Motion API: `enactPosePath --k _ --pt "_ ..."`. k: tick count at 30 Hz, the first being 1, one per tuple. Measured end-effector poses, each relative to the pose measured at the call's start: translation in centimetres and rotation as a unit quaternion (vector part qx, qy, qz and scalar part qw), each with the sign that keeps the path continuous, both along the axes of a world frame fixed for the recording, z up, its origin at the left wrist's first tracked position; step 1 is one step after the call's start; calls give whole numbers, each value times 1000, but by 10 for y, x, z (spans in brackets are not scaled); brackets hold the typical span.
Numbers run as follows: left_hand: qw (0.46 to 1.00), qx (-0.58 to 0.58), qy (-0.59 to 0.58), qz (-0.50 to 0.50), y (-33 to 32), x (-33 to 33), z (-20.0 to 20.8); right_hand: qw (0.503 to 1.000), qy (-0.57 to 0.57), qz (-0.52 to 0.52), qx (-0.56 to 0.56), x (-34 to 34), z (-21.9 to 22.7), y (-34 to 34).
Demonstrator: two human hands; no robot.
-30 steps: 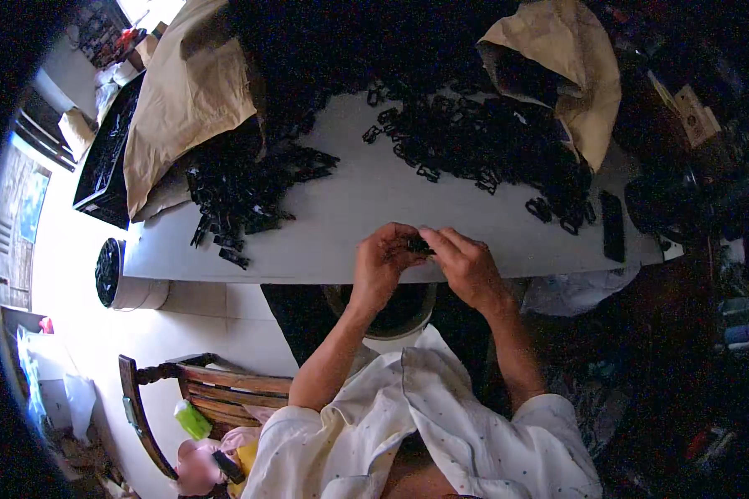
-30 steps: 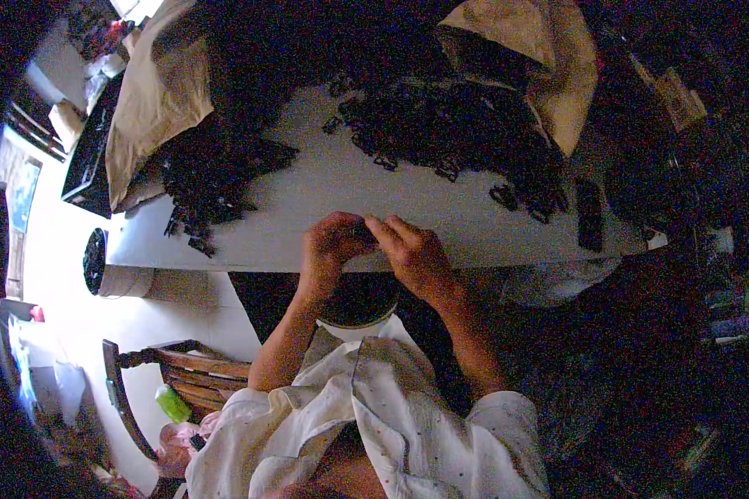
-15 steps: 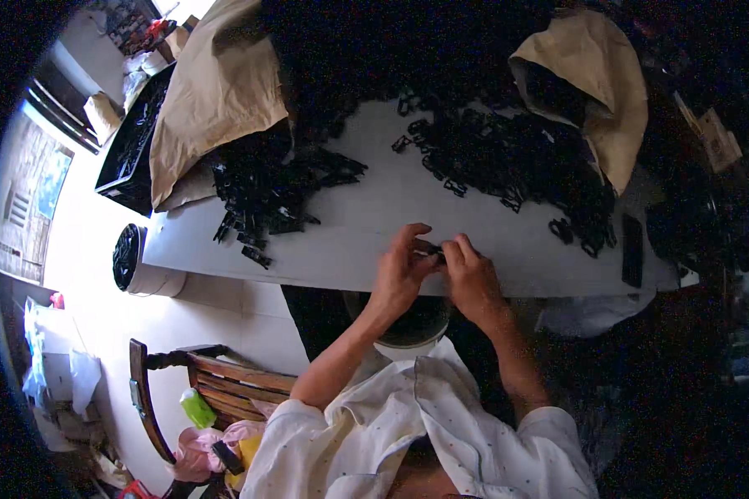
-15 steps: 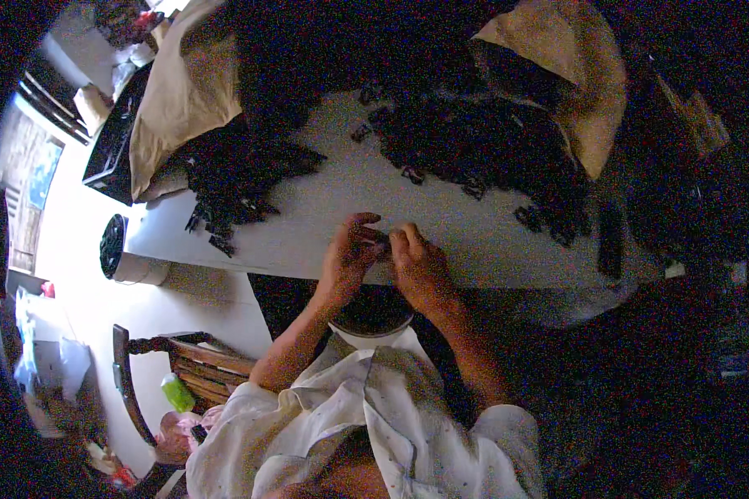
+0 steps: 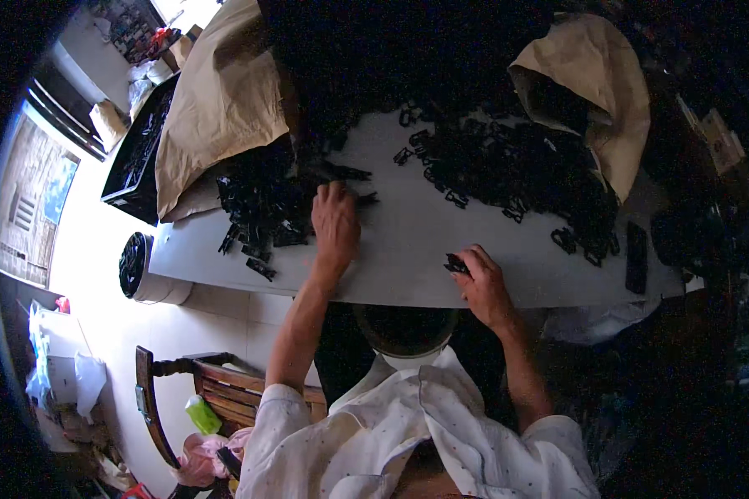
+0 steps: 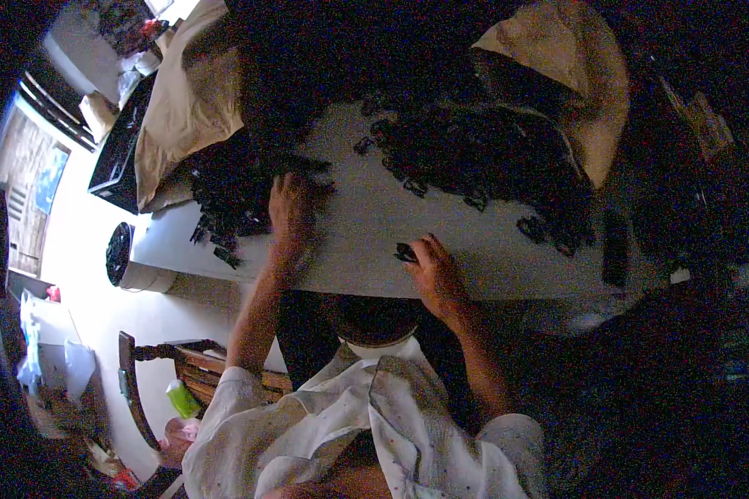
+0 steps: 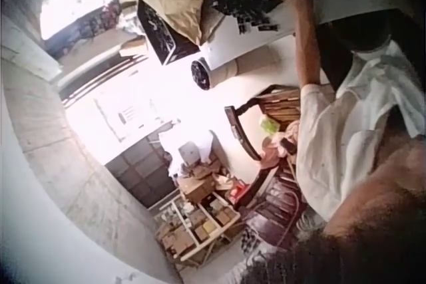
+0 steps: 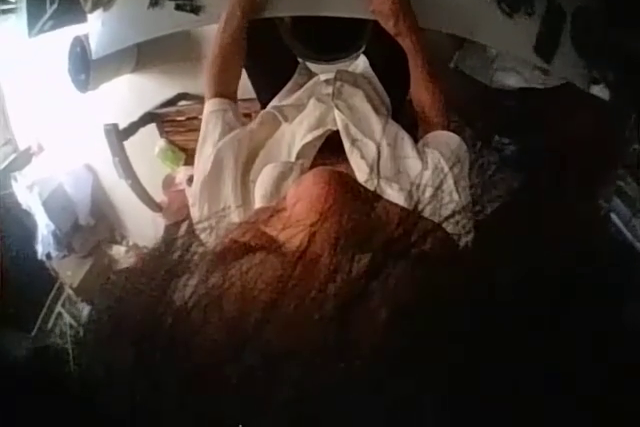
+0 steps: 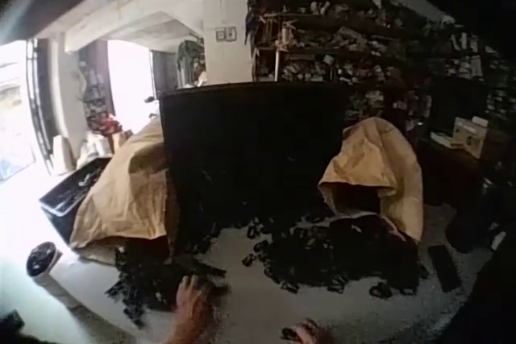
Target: Sorting and arranging small black plastic components on a white workbench.
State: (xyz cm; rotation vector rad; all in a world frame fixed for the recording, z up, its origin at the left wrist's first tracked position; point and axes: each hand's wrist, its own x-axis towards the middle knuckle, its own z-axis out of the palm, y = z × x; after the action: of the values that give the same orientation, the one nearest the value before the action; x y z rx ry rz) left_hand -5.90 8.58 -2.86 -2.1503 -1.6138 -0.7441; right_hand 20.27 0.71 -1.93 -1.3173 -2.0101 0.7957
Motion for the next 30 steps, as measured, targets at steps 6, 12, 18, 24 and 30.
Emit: enactPosePath --k 6,12,18,24,30 --pt "983 -30 -157 -92 -2 17 -2 999 49 18 2 -1 2 0" --pt "872 -120 -467 -79 -22 39 17 997 73 -1 5 -3 19 1" --pt "604 -375 -674 -199 -56 55 26 996 24 18 87 -17 39 8" --pt "562 -435 -677 -193 -73 64 35 988 -29 53 141 -24 37 6" --pt "582 -402 -688 -165 -81 73 38 984 -81 51 152 -22 33 1"
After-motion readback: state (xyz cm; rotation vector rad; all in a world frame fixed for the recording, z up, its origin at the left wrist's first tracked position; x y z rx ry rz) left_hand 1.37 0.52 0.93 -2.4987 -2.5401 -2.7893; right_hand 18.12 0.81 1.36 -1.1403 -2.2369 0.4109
